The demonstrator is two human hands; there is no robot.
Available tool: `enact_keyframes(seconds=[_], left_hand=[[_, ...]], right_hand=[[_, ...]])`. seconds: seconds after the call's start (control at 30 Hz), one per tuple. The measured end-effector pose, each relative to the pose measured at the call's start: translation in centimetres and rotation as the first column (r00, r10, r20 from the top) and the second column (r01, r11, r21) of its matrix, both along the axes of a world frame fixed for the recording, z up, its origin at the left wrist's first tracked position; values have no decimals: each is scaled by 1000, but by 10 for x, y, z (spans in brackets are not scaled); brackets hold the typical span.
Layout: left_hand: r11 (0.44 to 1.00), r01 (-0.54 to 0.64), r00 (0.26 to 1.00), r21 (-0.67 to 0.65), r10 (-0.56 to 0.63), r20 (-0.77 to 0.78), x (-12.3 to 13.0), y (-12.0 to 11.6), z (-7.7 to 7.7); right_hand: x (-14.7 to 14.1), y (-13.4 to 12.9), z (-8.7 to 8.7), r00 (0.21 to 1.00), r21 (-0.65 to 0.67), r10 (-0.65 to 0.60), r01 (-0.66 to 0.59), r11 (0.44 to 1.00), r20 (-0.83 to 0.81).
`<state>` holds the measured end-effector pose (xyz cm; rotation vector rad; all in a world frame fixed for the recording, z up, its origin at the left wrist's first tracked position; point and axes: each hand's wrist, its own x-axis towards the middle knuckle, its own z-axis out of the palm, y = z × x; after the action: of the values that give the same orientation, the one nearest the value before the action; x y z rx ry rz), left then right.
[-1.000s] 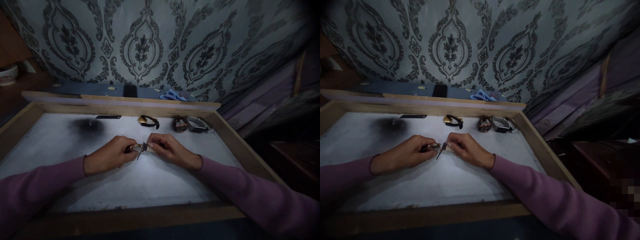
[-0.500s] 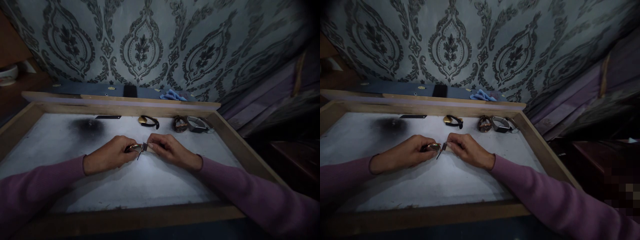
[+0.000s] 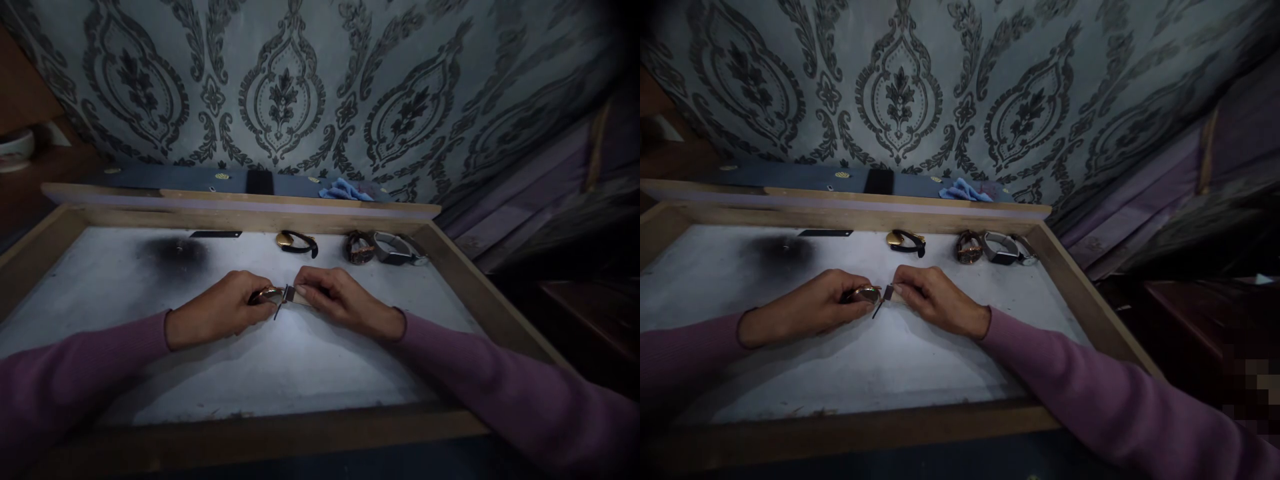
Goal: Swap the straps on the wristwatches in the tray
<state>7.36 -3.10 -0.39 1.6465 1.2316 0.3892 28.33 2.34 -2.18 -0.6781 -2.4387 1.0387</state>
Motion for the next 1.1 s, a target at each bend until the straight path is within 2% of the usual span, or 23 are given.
enact_keyframes(seconds=[0.2,1.1], left_hand=[[1000,4,1000,15,-4,9,-1,0,-2],[999,16,1000,35,-16,-8,-1,1,-2]], right_hand=[[1,0,1,1000,72,15,-16,997,14],[1,0,1,1000,46,5,-5,999,3]])
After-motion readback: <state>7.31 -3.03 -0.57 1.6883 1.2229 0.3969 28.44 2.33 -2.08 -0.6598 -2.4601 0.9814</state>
